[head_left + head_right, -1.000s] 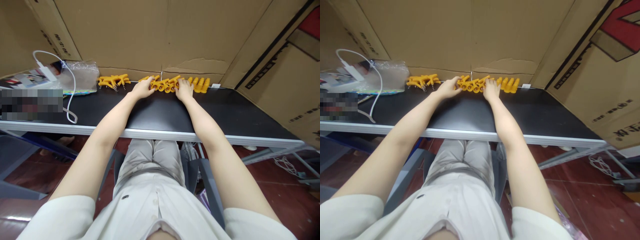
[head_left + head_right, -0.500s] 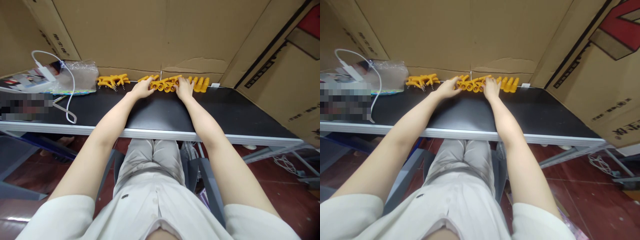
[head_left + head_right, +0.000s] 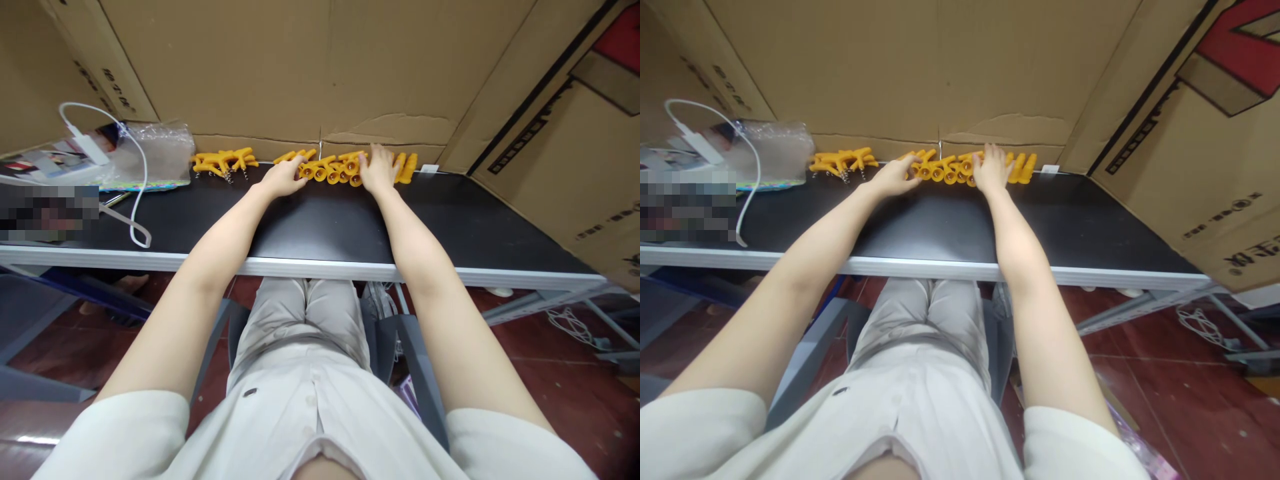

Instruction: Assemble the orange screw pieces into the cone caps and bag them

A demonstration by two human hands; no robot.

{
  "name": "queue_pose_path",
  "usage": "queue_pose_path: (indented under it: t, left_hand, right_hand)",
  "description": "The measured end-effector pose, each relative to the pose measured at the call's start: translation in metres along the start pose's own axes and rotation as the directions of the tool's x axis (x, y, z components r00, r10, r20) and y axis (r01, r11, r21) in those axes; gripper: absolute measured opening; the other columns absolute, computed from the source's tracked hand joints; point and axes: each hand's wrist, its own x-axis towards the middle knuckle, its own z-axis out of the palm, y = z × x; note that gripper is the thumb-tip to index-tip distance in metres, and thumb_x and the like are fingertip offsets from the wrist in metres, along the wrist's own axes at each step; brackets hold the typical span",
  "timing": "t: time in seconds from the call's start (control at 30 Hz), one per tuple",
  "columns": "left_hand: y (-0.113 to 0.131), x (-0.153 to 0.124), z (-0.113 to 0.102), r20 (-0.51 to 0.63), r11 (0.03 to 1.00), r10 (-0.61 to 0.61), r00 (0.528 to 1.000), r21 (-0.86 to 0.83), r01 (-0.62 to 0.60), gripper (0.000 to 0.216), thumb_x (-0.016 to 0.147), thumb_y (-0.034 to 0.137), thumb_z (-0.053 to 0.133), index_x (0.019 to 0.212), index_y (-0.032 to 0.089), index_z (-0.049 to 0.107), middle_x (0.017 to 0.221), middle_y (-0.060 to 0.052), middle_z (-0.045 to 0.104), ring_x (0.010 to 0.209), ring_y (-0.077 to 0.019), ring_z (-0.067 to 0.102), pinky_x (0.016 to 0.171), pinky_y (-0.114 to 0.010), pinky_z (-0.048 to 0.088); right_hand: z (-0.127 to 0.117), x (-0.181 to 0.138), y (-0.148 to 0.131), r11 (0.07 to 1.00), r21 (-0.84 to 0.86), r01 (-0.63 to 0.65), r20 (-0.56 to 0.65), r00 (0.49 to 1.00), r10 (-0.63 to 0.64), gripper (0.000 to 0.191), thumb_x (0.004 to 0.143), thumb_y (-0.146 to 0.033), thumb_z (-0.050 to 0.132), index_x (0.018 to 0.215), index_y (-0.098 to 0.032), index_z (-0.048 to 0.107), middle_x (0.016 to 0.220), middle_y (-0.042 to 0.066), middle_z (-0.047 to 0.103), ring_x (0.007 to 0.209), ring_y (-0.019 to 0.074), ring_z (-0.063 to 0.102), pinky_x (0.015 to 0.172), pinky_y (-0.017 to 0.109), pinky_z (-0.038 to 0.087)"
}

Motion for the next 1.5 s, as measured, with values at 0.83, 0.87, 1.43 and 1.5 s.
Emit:
queue_pose_path:
  t: [0.83,0.87,1.43,1.5]
  left_hand:
    - [-0.003,0.004,-0.005,0.002,0.995,-0.096,0.995,0.025,0.096,0.035,0.095,0.034,0.063,0.12,0.02,0.083,0.127,-0.015,0.082,0.133,-0.0388,0.073,0.12,-0.051,0.054]
    - [-0.007,0.004,-0.008,-0.019,0.99,-0.135,0.991,0.035,0.135,0.039,0.095,0.034,0.062,0.124,0.02,0.083,0.134,-0.017,0.08,0.138,-0.0402,0.07,0.122,-0.053,0.053]
    - [-0.078,-0.007,-0.01,-0.07,0.84,-0.533,0.843,0.072,0.538,0.089,0.088,0.049,0.061,0.169,0.011,0.052,0.175,-0.026,0.051,0.169,-0.0455,0.039,0.139,-0.071,0.028]
    - [-0.076,-0.007,-0.015,-0.152,0.836,-0.539,0.828,0.024,0.548,0.08,0.094,0.049,0.056,0.165,0.013,0.056,0.172,-0.023,0.055,0.165,-0.0405,0.047,0.137,-0.061,0.037]
  right_hand:
    - [-0.003,0.02,0.063,0.966,0.046,-0.255,0.0,0.967,0.255,0.039,0.109,-0.016,0.049,0.143,-0.016,0.068,0.144,0.023,0.074,0.137,0.0364,0.073,0.116,0.053,0.056]
    - [-0.003,0.021,0.064,0.965,0.053,-0.255,-0.007,0.967,0.256,0.039,0.108,-0.016,0.051,0.143,-0.017,0.068,0.144,0.022,0.074,0.136,0.0368,0.073,0.116,0.054,0.056]
    - [0.002,0.024,0.07,0.977,0.041,-0.211,0.011,0.977,0.211,0.031,0.107,-0.022,0.064,0.136,-0.021,0.075,0.139,0.016,0.077,0.134,0.0366,0.075,0.113,0.053,0.06]
    - [0.0,0.022,0.067,0.975,0.043,-0.22,0.014,0.975,0.22,0.033,0.106,-0.02,0.064,0.137,-0.021,0.075,0.141,0.017,0.077,0.135,0.0356,0.075,0.114,0.051,0.059]
